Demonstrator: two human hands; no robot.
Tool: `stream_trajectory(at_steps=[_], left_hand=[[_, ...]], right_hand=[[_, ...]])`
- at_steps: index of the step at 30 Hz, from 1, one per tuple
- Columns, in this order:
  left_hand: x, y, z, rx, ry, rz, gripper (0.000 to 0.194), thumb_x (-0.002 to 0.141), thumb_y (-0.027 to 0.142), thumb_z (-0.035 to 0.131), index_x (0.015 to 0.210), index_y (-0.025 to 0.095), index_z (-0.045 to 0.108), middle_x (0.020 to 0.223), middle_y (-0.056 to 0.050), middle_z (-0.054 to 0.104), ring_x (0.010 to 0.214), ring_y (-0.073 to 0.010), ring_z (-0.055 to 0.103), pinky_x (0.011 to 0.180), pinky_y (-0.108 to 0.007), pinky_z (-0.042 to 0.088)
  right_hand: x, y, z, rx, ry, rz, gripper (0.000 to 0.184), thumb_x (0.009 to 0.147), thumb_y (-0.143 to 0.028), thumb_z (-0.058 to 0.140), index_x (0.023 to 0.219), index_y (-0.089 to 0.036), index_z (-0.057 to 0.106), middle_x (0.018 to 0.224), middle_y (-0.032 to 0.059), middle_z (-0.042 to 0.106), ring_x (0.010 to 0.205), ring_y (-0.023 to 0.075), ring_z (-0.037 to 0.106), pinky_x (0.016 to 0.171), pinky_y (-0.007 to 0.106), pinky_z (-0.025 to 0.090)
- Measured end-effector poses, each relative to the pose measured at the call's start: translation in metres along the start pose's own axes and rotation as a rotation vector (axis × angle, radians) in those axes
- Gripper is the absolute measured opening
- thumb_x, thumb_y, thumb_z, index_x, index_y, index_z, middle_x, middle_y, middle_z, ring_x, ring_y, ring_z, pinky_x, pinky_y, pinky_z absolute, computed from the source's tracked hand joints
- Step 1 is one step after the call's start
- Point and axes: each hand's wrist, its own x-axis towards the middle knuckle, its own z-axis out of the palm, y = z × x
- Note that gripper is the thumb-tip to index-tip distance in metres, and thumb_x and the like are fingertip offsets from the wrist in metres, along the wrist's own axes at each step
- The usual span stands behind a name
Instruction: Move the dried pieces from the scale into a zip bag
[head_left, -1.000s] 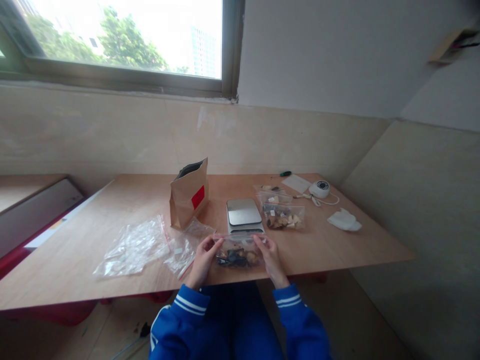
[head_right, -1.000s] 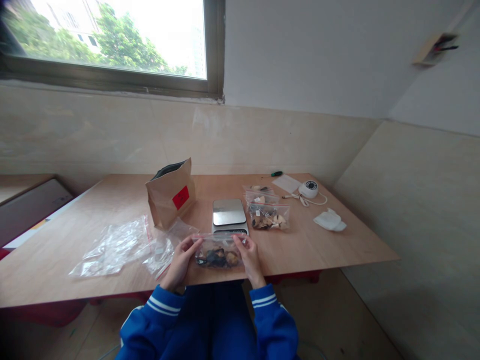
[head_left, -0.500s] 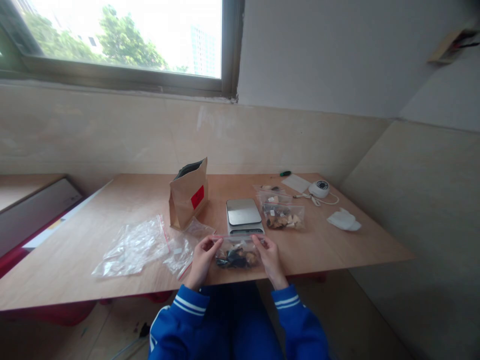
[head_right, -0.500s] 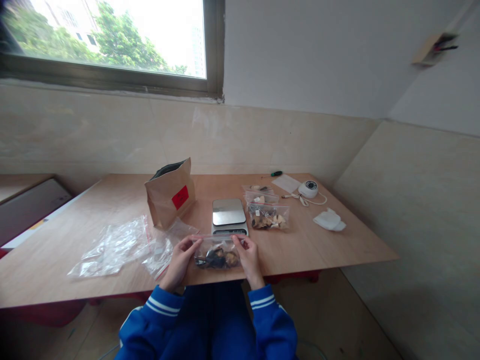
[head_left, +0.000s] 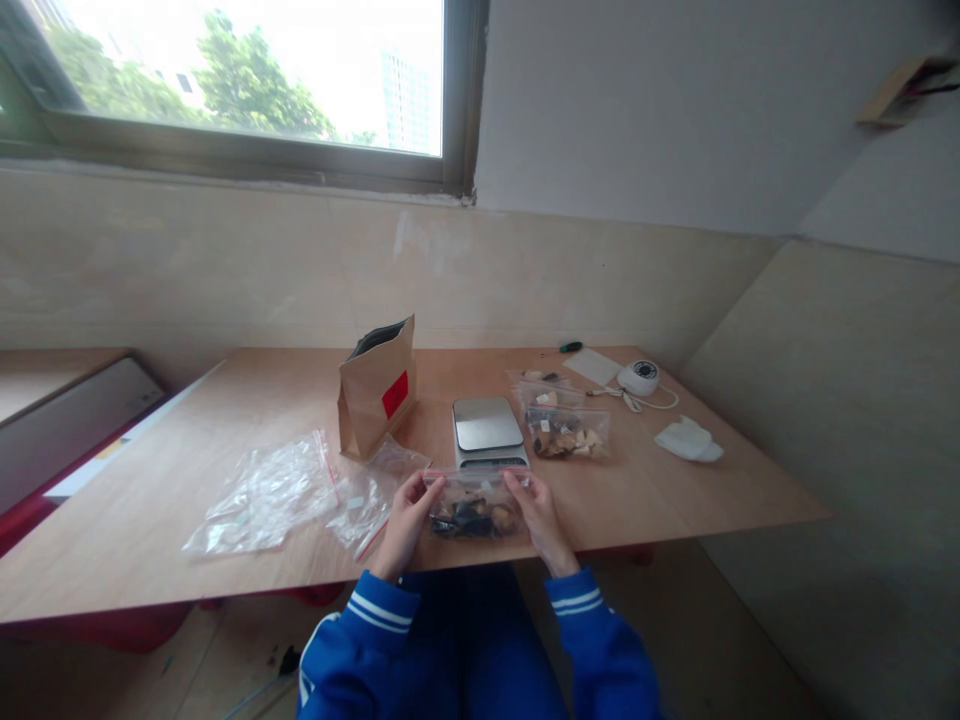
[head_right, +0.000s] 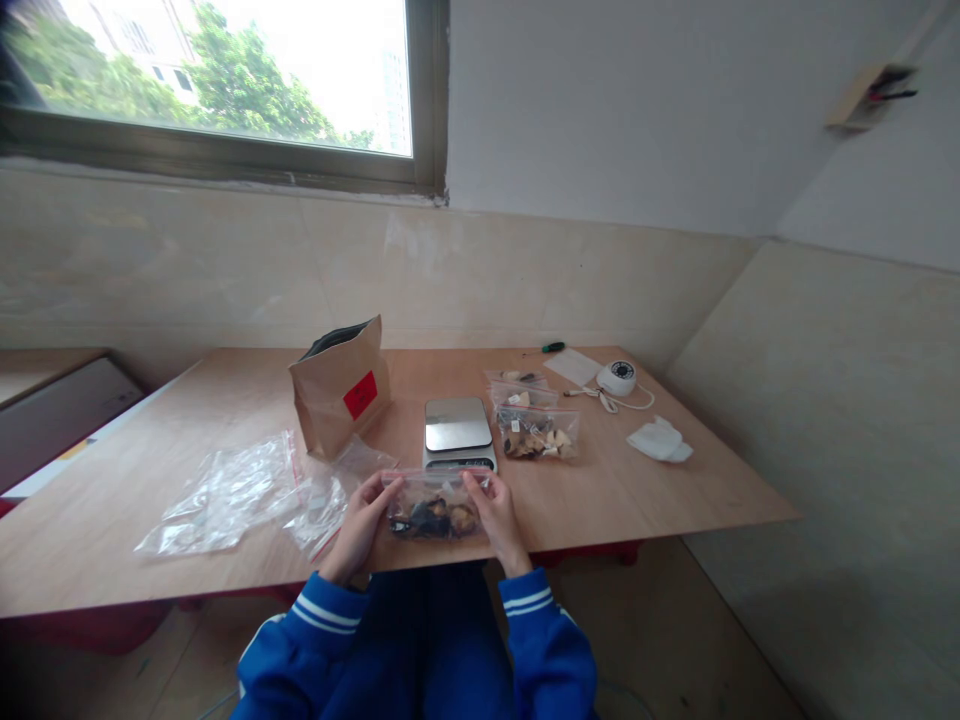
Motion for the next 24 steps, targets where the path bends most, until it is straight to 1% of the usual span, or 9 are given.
stream_trajectory(at_steps=[2,4,6,9,13,17,19,24], left_hand=[[-0.0008,0.0025,0.0016,0.003,-0.018,0.0,0.031,0.071,0.042,0.068,0.084,0.015,0.067,0.076,-0.003,0.066,0.071,-0.0153,0.059,0.066,-0.025,0.045],[-0.0012,0.004,0.0032,0.003,-0.034,0.0,0.031,0.07,0.042,0.069,0.086,0.015,0.067,0.08,-0.005,0.067,0.076,-0.0174,0.06,0.069,-0.027,0.046],[-0.001,0.0046,0.0048,-0.001,-0.038,0.0,0.032,0.07,0.041,0.07,0.088,0.015,0.067,0.088,-0.007,0.069,0.082,-0.0199,0.062,0.073,-0.029,0.047],[-0.0002,0.0043,0.0066,0.011,-0.033,0.01,0.035,0.067,0.04,0.072,0.091,0.015,0.068,0.093,-0.008,0.07,0.086,-0.0214,0.062,0.077,-0.031,0.047],[-0.0004,0.0043,0.0077,0.03,-0.058,0.008,0.032,0.068,0.04,0.072,0.088,0.016,0.069,0.089,-0.007,0.07,0.083,-0.0207,0.063,0.076,-0.03,0.047],[-0.0023,0.0051,0.0073,0.054,-0.043,-0.003,0.028,0.069,0.041,0.07,0.082,0.015,0.069,0.079,-0.005,0.069,0.075,-0.0181,0.061,0.069,-0.026,0.045],[-0.0029,0.0053,0.0072,0.06,-0.034,0.002,0.027,0.07,0.04,0.069,0.081,0.015,0.068,0.078,-0.004,0.068,0.074,-0.0171,0.06,0.067,-0.025,0.044],[-0.0034,0.0066,0.0076,0.077,-0.017,0.025,0.022,0.07,0.037,0.069,0.075,0.016,0.064,0.074,-0.001,0.066,0.074,-0.0159,0.058,0.069,-0.024,0.043]], right_hand=[[0.0002,-0.0019,0.0009,0.006,-0.06,-0.003,0.036,0.072,-0.046,0.069,0.094,-0.017,0.068,0.081,0.0037,0.07,0.073,0.0165,0.065,0.063,0.024,0.05],[0.0009,-0.0013,0.002,0.001,-0.104,0.008,0.036,0.073,-0.045,0.069,0.095,-0.016,0.068,0.084,0.0055,0.071,0.077,0.0178,0.066,0.069,0.027,0.051],[0.0019,0.0014,0.0028,-0.012,-0.094,0.028,0.037,0.072,-0.047,0.069,0.089,-0.015,0.069,0.081,0.0067,0.072,0.076,0.0189,0.067,0.069,0.029,0.052],[0.0025,0.0054,0.0031,-0.016,-0.031,0.018,0.037,0.069,-0.047,0.071,0.086,-0.014,0.069,0.079,0.0072,0.072,0.075,0.0202,0.067,0.069,0.031,0.054],[0.0016,0.0055,0.0026,0.007,-0.02,-0.011,0.033,0.069,-0.044,0.072,0.086,-0.016,0.067,0.081,0.0058,0.071,0.077,0.0194,0.067,0.07,0.03,0.055],[0.0012,0.0051,0.0021,-0.006,-0.023,-0.031,0.028,0.069,-0.042,0.072,0.083,-0.018,0.068,0.078,0.003,0.069,0.074,0.0166,0.066,0.067,0.027,0.054],[0.0013,0.0063,0.0018,-0.017,-0.021,-0.036,0.027,0.069,-0.041,0.072,0.083,-0.017,0.068,0.079,0.0029,0.069,0.074,0.0165,0.066,0.067,0.027,0.054],[0.0007,0.0064,0.0013,-0.054,-0.028,-0.044,0.026,0.072,-0.04,0.07,0.083,-0.017,0.068,0.079,0.0034,0.068,0.075,0.0175,0.064,0.069,0.029,0.053]])
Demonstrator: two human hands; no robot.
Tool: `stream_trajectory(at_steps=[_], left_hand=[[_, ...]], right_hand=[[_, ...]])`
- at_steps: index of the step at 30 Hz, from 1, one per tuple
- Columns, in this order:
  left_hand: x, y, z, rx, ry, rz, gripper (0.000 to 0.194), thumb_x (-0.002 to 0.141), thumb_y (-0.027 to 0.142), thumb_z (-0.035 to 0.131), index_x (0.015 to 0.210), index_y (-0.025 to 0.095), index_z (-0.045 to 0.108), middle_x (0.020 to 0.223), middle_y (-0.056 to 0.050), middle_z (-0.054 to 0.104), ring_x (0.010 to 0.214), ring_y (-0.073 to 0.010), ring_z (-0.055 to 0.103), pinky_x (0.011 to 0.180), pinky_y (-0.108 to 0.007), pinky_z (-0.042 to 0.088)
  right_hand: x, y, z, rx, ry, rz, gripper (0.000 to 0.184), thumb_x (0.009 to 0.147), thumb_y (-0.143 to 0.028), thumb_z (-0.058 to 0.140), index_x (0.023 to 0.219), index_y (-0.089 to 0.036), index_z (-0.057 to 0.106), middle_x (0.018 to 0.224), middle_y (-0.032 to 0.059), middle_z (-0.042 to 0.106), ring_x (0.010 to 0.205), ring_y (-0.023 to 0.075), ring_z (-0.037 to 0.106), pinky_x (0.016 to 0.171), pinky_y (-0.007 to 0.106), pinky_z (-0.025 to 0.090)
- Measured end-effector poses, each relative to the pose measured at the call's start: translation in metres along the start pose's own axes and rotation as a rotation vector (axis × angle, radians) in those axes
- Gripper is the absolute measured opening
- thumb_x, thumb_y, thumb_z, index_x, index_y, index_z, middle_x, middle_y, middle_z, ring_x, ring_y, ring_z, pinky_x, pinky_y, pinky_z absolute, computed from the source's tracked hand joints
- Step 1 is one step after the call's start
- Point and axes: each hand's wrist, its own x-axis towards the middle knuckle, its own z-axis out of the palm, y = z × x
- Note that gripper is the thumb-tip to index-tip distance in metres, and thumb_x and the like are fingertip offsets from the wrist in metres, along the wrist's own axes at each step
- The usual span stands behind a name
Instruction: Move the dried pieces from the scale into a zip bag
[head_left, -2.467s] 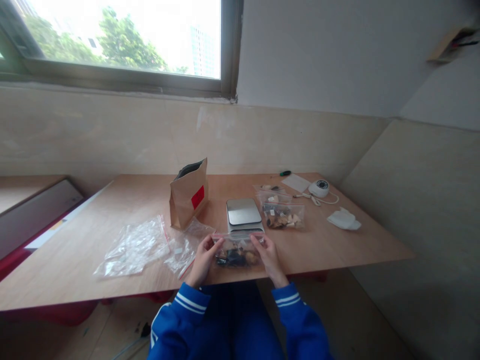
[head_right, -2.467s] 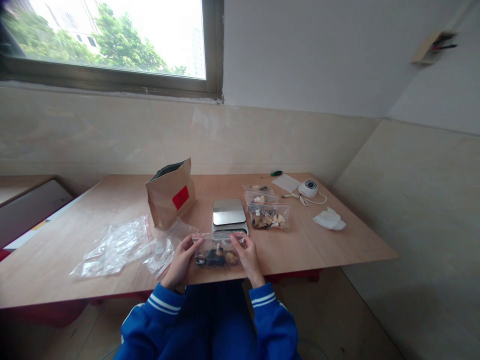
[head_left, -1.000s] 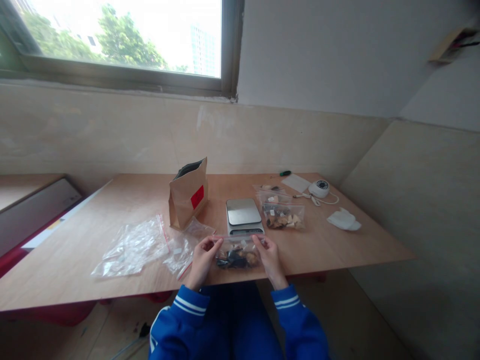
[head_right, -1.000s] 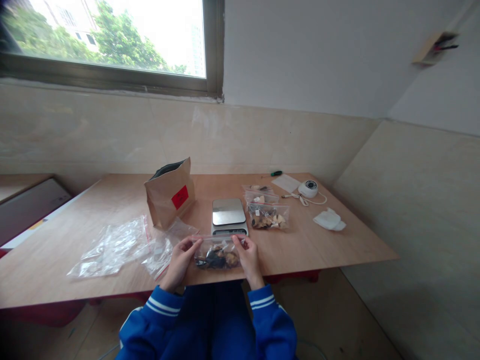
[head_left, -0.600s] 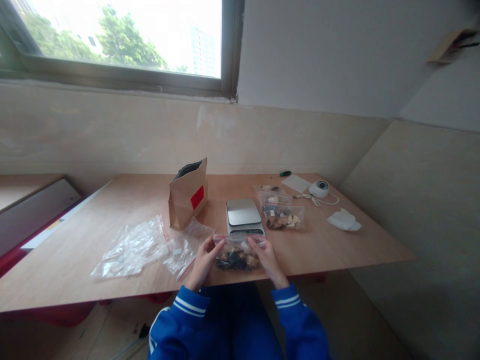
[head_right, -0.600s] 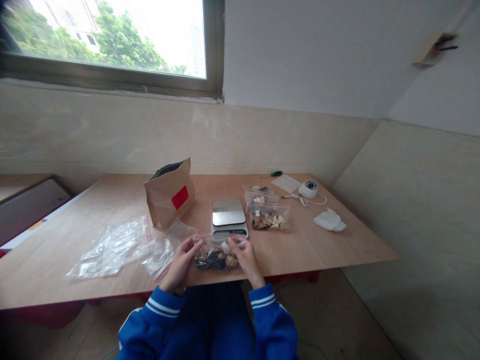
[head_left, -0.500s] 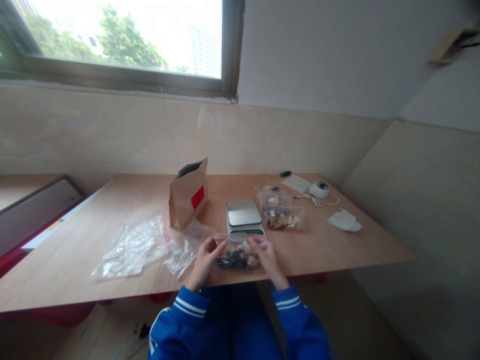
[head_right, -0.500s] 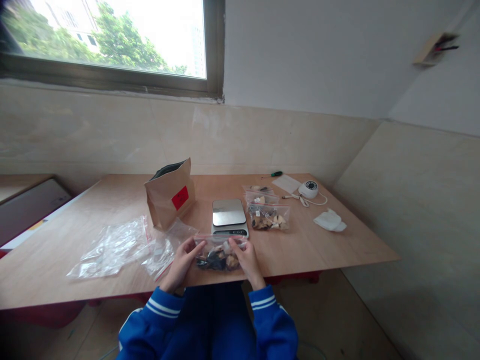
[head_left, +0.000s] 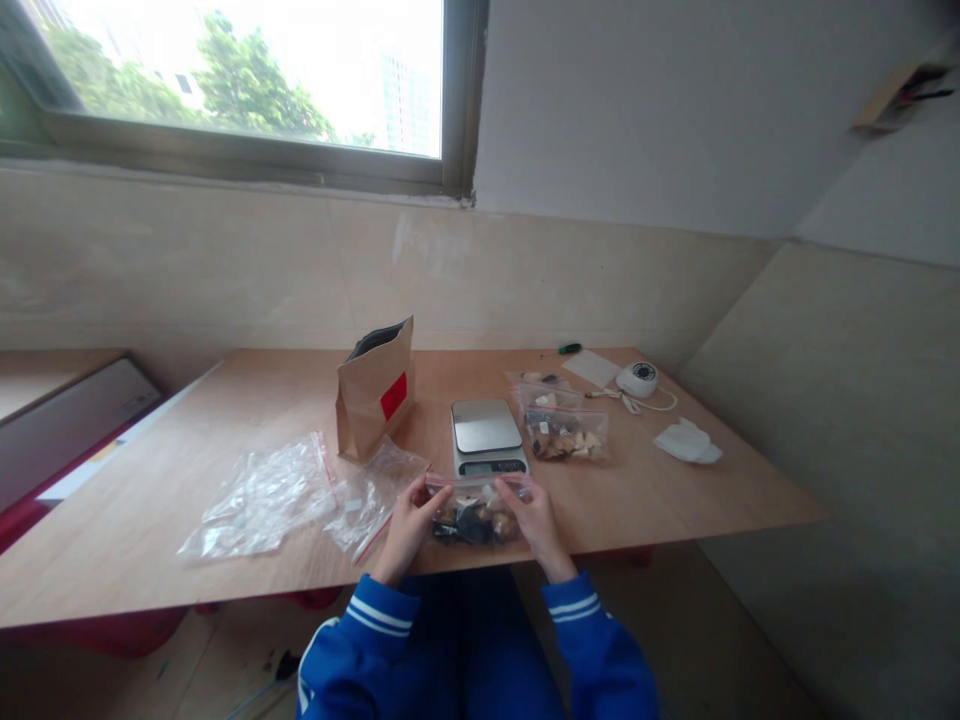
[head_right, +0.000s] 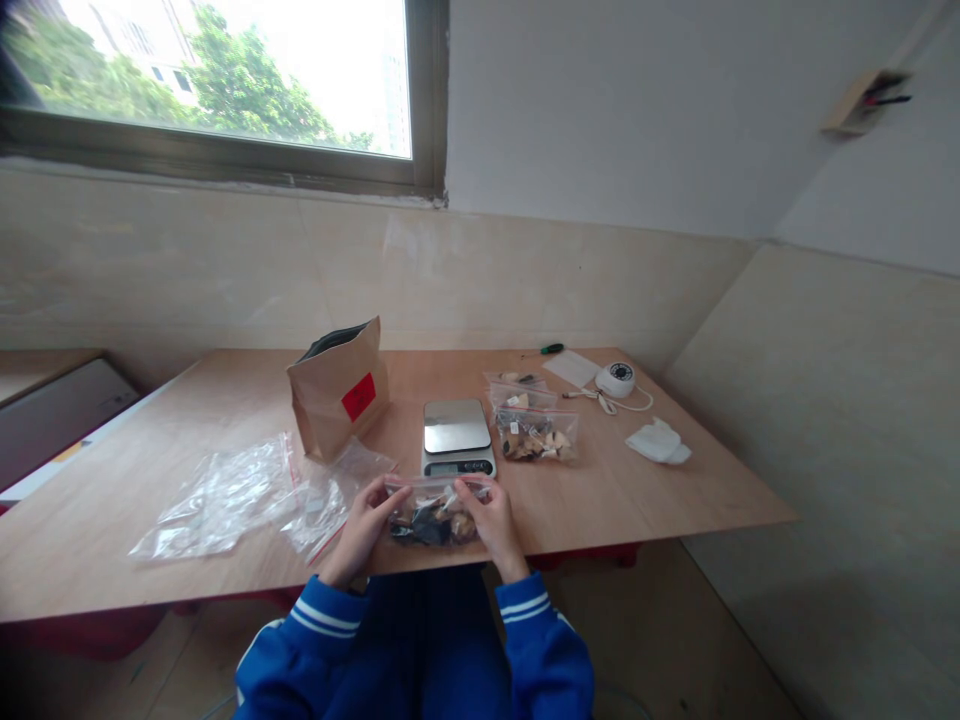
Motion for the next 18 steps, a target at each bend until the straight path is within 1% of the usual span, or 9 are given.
stream_trajectory(at_steps=[4,6,9,12,16,18], left_hand=[[0.0001,0.0,-0.0006,0.035,0.005,0.017,0.023,0.071,0.038,0.069,0.073,0.016,0.064,0.072,-0.001,0.065,0.071,-0.0156,0.058,0.067,-0.024,0.042],[0.0005,-0.001,-0.0009,0.042,0.01,0.013,0.023,0.071,0.038,0.068,0.075,0.016,0.064,0.073,-0.002,0.065,0.071,-0.0157,0.058,0.067,-0.024,0.042],[0.0012,-0.0021,-0.0007,0.011,0.0,-0.007,0.025,0.071,0.039,0.068,0.08,0.015,0.065,0.078,-0.003,0.067,0.077,-0.0173,0.059,0.071,-0.026,0.044],[0.0015,-0.001,0.0006,-0.024,-0.02,-0.029,0.029,0.071,0.04,0.068,0.085,0.015,0.067,0.083,-0.005,0.069,0.081,-0.0186,0.061,0.075,-0.027,0.045],[0.0022,0.0005,0.002,-0.028,-0.038,-0.05,0.036,0.068,0.041,0.07,0.092,0.014,0.068,0.091,-0.007,0.071,0.086,-0.0206,0.062,0.076,-0.028,0.047],[0.0029,-0.0009,0.0013,-0.012,-0.036,-0.05,0.036,0.067,0.041,0.071,0.091,0.014,0.068,0.091,-0.008,0.071,0.086,-0.0213,0.063,0.075,-0.029,0.047]], right_hand=[[-0.001,-0.0041,0.0002,-0.054,-0.003,-0.043,0.023,0.074,-0.04,0.069,0.08,-0.018,0.069,0.078,0.003,0.067,0.076,0.0167,0.063,0.073,0.029,0.051],[-0.0012,-0.0048,0.0002,-0.055,0.004,-0.053,0.024,0.073,-0.041,0.069,0.08,-0.018,0.069,0.077,0.0034,0.067,0.076,0.0173,0.063,0.073,0.03,0.051],[-0.0008,-0.0023,-0.0002,-0.019,-0.003,-0.033,0.028,0.071,-0.044,0.07,0.08,-0.017,0.069,0.077,0.0038,0.067,0.075,0.018,0.063,0.07,0.03,0.053],[0.0007,0.002,-0.0007,0.028,-0.014,0.0,0.028,0.07,-0.044,0.071,0.079,-0.017,0.067,0.075,0.0027,0.066,0.071,0.0165,0.063,0.066,0.027,0.053],[0.0031,0.0019,-0.0005,0.021,-0.008,-0.024,0.027,0.07,-0.044,0.071,0.076,-0.018,0.065,0.072,0.0009,0.064,0.07,0.0148,0.062,0.064,0.024,0.051],[0.0041,-0.0016,0.0004,0.011,-0.037,-0.023,0.028,0.07,-0.045,0.071,0.078,-0.018,0.065,0.074,0.0012,0.065,0.071,0.015,0.063,0.065,0.024,0.051]])
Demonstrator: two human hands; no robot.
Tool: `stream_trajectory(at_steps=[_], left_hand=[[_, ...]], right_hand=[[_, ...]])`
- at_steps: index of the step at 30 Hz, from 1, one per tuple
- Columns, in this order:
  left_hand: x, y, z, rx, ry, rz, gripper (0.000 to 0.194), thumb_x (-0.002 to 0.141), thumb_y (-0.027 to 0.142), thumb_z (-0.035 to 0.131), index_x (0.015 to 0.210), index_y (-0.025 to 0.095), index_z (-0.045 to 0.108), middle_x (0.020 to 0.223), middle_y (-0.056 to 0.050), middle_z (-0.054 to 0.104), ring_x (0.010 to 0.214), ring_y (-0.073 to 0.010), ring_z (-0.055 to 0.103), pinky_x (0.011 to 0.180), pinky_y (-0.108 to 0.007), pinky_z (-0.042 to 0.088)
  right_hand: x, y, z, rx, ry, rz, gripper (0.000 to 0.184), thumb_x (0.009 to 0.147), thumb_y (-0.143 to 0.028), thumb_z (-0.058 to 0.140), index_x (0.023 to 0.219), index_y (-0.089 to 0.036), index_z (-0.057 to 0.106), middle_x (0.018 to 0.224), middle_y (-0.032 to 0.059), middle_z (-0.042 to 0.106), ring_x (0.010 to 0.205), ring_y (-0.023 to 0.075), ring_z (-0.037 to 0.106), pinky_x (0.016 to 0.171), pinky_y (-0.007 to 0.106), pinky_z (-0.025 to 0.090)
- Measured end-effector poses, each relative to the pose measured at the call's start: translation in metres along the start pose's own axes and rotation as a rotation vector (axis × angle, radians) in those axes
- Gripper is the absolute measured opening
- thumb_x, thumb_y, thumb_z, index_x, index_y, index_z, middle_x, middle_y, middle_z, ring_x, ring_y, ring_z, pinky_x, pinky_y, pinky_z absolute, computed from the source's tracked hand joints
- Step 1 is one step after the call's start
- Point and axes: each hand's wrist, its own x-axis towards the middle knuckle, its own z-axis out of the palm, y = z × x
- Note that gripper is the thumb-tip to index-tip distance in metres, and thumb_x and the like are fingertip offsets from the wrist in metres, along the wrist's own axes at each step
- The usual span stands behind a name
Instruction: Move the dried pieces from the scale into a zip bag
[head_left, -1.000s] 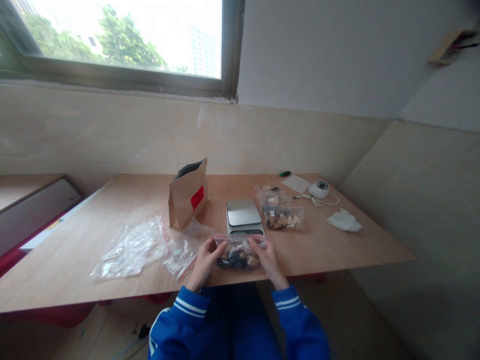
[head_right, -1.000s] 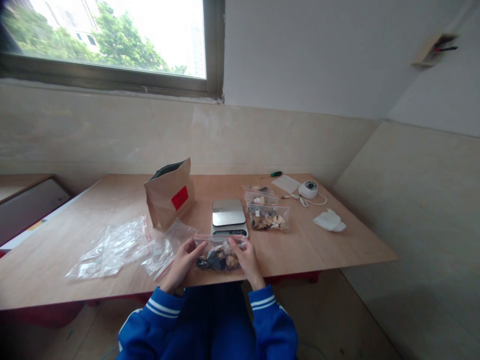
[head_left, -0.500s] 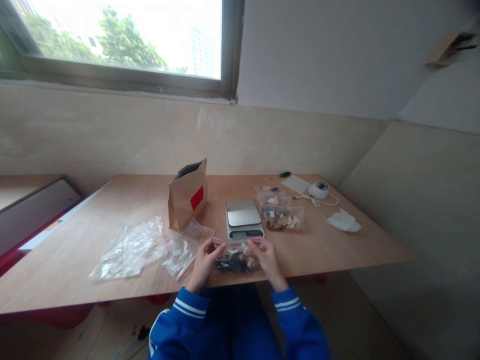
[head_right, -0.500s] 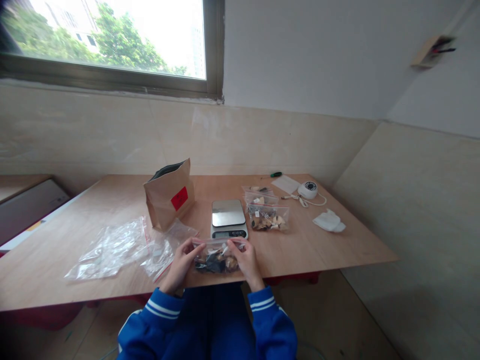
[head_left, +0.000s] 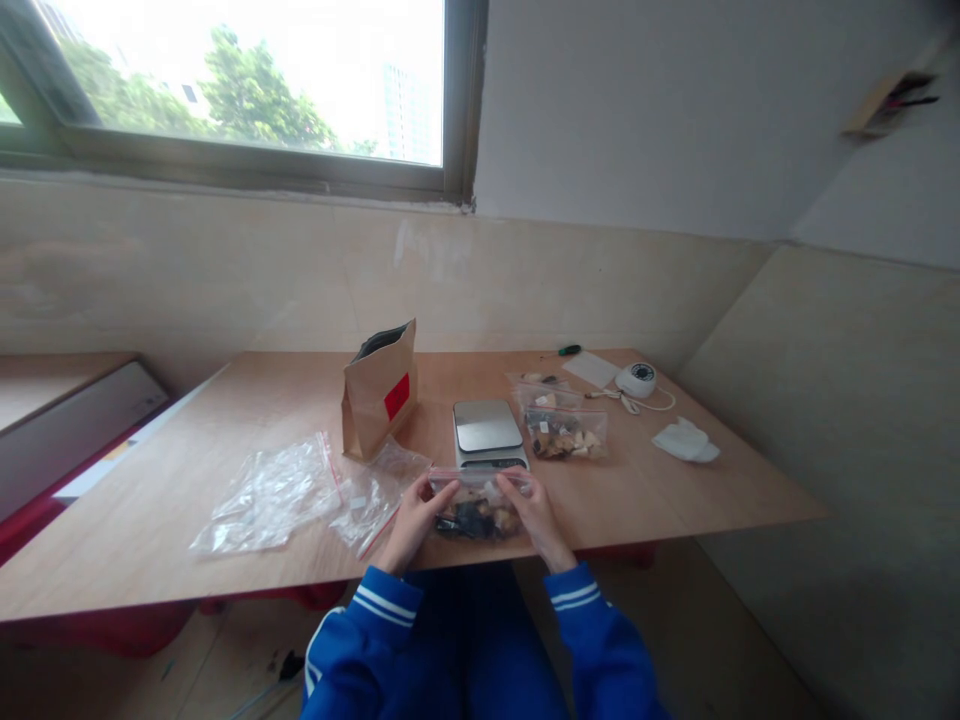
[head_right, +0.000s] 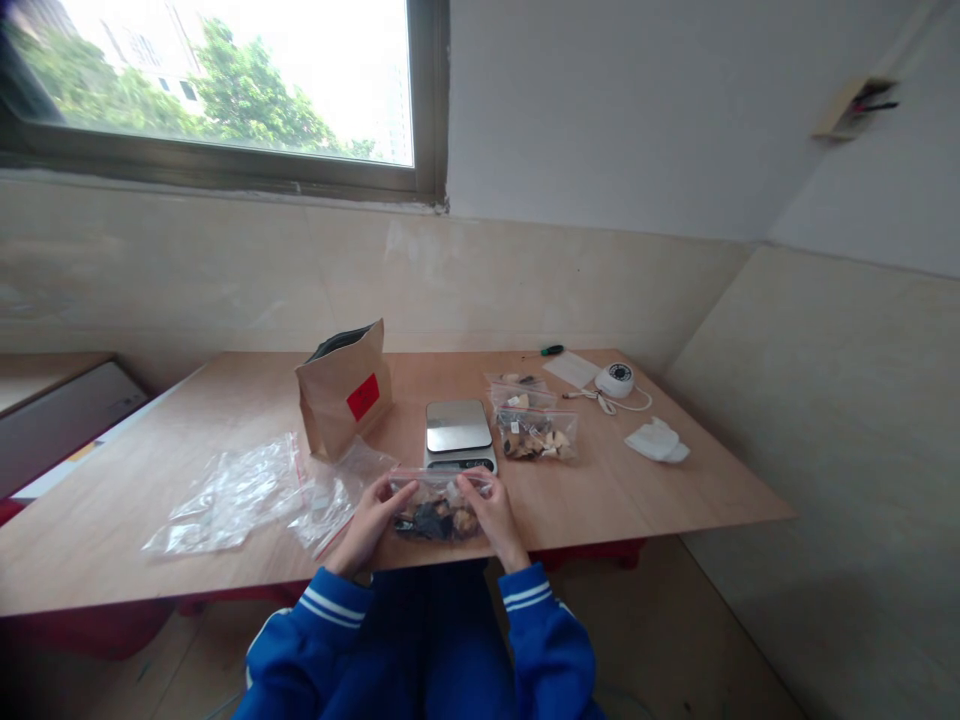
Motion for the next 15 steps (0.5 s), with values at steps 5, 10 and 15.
stream_trajectory(at_steps=[5,10,15], left_hand=[[0.001,-0.008,-0.006,0.041,0.015,0.012,0.036,0.07,0.042,0.07,0.093,0.014,0.068,0.087,-0.008,0.072,0.082,-0.0219,0.065,0.074,-0.03,0.049],[0.003,-0.016,-0.011,-0.042,0.028,0.011,0.034,0.072,0.04,0.069,0.092,0.013,0.067,0.085,-0.008,0.072,0.081,-0.0221,0.066,0.074,-0.031,0.05],[0.005,-0.021,-0.013,-0.046,0.077,0.003,0.035,0.069,0.04,0.07,0.09,0.012,0.068,0.084,-0.009,0.072,0.078,-0.0213,0.066,0.072,-0.03,0.05]], right_hand=[[0.003,-0.008,0.007,0.056,-0.137,0.124,0.039,0.064,-0.048,0.074,0.086,-0.017,0.066,0.079,0.0043,0.069,0.072,0.0182,0.066,0.064,0.028,0.053],[0.006,-0.006,0.019,-0.006,-0.065,0.033,0.034,0.064,-0.046,0.074,0.077,-0.016,0.067,0.073,0.0041,0.068,0.069,0.0175,0.065,0.064,0.027,0.052],[0.006,0.0,0.027,-0.077,0.001,-0.066,0.031,0.066,-0.046,0.073,0.073,-0.016,0.067,0.073,0.0046,0.068,0.07,0.0183,0.064,0.067,0.029,0.052]])
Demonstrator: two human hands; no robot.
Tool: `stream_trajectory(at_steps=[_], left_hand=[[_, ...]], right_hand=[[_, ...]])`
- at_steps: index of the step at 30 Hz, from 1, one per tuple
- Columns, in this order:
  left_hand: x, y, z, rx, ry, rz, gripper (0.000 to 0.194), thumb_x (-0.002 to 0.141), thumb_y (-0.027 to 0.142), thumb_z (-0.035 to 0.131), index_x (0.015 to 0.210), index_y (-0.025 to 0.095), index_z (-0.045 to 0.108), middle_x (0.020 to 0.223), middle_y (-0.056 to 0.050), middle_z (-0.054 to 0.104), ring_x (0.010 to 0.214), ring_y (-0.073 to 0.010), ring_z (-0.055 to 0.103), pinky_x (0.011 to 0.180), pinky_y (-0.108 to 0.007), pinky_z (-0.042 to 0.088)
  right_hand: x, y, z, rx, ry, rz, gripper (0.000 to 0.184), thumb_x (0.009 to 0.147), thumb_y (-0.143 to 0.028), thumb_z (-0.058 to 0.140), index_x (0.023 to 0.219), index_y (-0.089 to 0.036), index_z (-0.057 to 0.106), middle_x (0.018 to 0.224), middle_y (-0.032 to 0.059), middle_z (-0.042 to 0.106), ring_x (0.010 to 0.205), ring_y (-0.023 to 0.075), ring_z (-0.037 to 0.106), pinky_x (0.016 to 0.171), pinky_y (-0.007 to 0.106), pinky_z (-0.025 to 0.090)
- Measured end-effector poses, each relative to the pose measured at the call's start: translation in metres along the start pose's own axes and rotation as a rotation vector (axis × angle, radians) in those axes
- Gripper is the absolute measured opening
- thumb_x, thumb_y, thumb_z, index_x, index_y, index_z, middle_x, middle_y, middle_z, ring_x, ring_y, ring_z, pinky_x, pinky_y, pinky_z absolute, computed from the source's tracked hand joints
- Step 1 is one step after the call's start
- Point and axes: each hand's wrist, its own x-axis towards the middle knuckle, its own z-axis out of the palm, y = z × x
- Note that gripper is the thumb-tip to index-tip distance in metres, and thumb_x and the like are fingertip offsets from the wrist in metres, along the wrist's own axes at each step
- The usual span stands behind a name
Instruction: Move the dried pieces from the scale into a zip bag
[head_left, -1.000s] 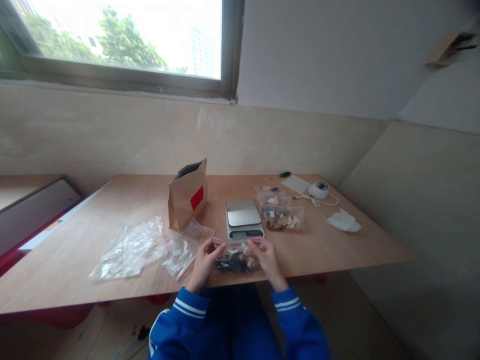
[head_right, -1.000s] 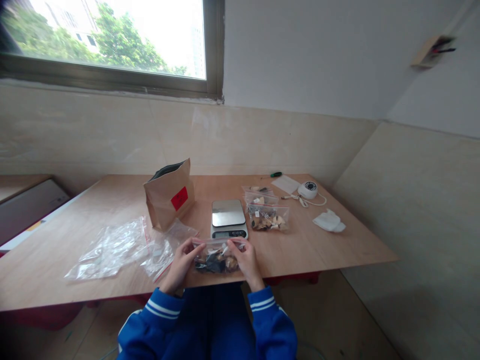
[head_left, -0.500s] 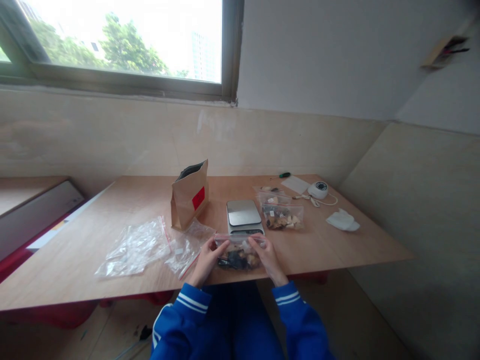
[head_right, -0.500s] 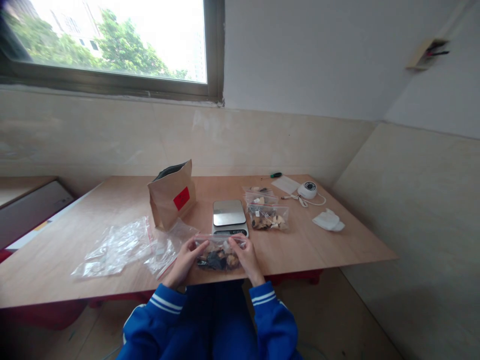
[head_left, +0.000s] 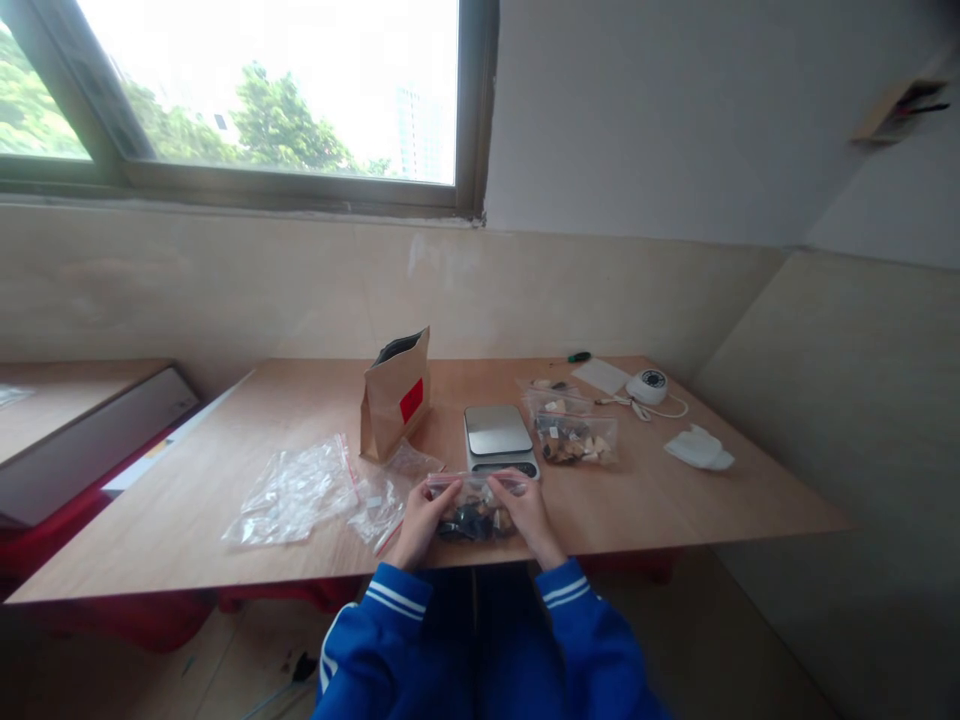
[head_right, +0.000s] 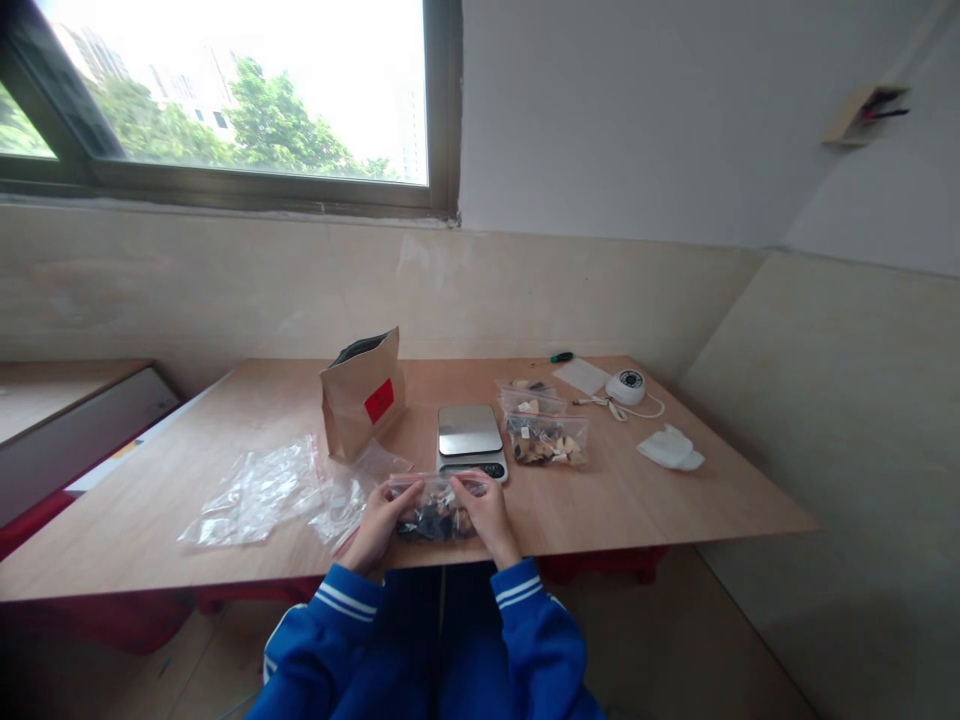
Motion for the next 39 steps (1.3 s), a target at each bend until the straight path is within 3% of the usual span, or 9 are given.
stream_trajectory(at_steps=[6,11,15,24,32,39], left_hand=[[0.001,-0.002,0.0,0.071,0.039,0.032,0.036,0.069,0.042,0.07,0.087,0.011,0.07,0.08,-0.008,0.072,0.072,-0.0191,0.065,0.066,-0.027,0.048],[-0.001,0.002,0.001,0.106,0.0,0.031,0.036,0.066,0.042,0.072,0.084,0.012,0.07,0.073,-0.006,0.07,0.067,-0.0179,0.063,0.06,-0.025,0.046],[0.0,0.001,0.001,0.118,-0.015,0.062,0.035,0.066,0.041,0.073,0.084,0.012,0.069,0.077,-0.006,0.071,0.071,-0.0181,0.063,0.064,-0.025,0.047],[0.0,-0.002,-0.001,0.108,-0.034,0.065,0.036,0.067,0.042,0.071,0.089,0.013,0.068,0.084,-0.008,0.072,0.078,-0.0199,0.065,0.071,-0.027,0.049],[-0.002,0.002,0.001,0.1,-0.028,0.039,0.039,0.066,0.043,0.072,0.088,0.011,0.07,0.079,-0.008,0.072,0.071,-0.0191,0.064,0.063,-0.026,0.048],[-0.005,0.005,0.003,0.127,-0.027,0.058,0.039,0.067,0.045,0.071,0.087,0.011,0.07,0.075,-0.007,0.071,0.067,-0.0169,0.063,0.06,-0.025,0.046]], right_hand=[[-0.002,0.001,-0.003,0.027,-0.008,0.043,0.036,0.063,-0.05,0.074,0.075,-0.017,0.068,0.078,0.0063,0.07,0.075,0.0211,0.067,0.07,0.032,0.054],[-0.003,-0.005,-0.005,0.09,-0.161,0.134,0.042,0.061,-0.051,0.074,0.085,-0.016,0.07,0.083,0.0081,0.073,0.078,0.0228,0.068,0.069,0.035,0.055],[-0.004,-0.006,-0.003,0.006,-0.099,0.046,0.035,0.064,-0.049,0.073,0.076,-0.016,0.071,0.075,0.0062,0.072,0.075,0.0213,0.067,0.072,0.033,0.053],[-0.005,-0.003,-0.001,-0.042,-0.05,0.044,0.037,0.064,-0.049,0.072,0.076,-0.014,0.071,0.073,0.0076,0.072,0.071,0.0217,0.067,0.069,0.034,0.054],[-0.005,-0.008,0.0,0.052,-0.084,0.111,0.04,0.06,-0.05,0.075,0.077,-0.015,0.071,0.07,0.0065,0.071,0.061,0.0206,0.066,0.057,0.031,0.054],[-0.004,-0.01,0.004,0.026,-0.084,0.108,0.035,0.058,-0.045,0.078,0.074,-0.015,0.071,0.069,0.0052,0.071,0.062,0.0189,0.065,0.058,0.03,0.053]])
